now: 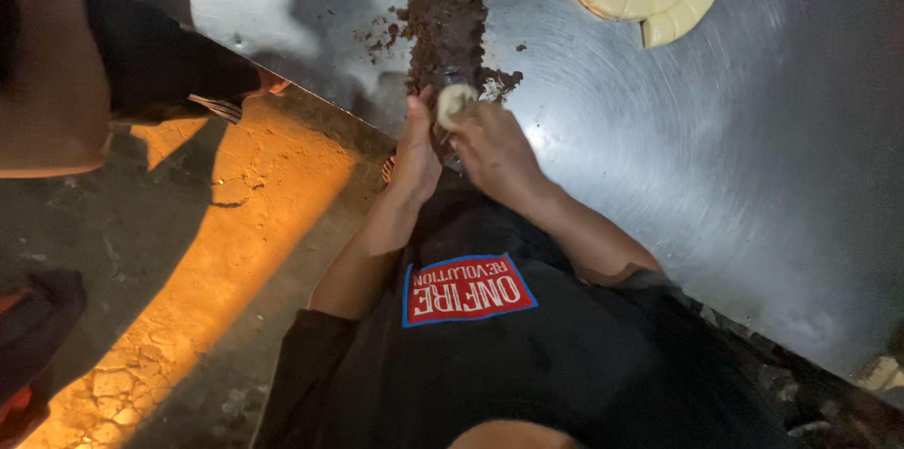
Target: The person takes pieces of dough and dark filling from a pile to form individual filled buns by hand on a metal table.
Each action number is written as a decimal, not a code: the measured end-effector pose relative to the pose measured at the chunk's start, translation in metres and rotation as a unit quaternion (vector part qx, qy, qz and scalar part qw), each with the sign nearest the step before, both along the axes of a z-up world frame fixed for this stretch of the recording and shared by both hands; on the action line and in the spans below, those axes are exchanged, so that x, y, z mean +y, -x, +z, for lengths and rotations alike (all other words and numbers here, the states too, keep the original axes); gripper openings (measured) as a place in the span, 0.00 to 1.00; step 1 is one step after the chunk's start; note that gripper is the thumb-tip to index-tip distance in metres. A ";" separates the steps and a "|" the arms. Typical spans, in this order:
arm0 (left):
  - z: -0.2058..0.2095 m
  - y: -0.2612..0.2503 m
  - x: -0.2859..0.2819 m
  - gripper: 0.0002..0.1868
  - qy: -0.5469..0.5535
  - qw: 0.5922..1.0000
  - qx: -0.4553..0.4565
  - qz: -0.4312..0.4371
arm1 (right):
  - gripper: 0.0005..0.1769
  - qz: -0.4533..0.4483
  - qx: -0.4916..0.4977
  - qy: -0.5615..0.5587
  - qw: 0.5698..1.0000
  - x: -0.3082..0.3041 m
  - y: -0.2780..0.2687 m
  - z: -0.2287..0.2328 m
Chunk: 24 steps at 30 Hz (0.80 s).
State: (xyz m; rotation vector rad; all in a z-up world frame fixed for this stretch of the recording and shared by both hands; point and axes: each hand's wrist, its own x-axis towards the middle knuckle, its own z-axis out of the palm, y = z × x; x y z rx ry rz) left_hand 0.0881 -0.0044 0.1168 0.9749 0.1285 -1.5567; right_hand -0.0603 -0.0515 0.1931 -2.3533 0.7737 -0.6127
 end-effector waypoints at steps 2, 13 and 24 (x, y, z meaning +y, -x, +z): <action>-0.011 0.005 -0.012 0.27 -0.038 0.997 -0.066 -0.009 | 0.17 0.084 0.073 0.062 0.992 0.000 -0.005 -0.020; -0.081 -0.031 0.014 0.24 -0.059 0.987 -0.136 0.066 | 0.22 0.047 0.106 0.106 0.988 -0.189 0.010 -0.186; -0.044 -0.037 0.005 0.22 -0.015 0.989 -0.127 0.072 | 0.13 -0.067 0.102 0.013 0.992 -0.188 0.007 -0.215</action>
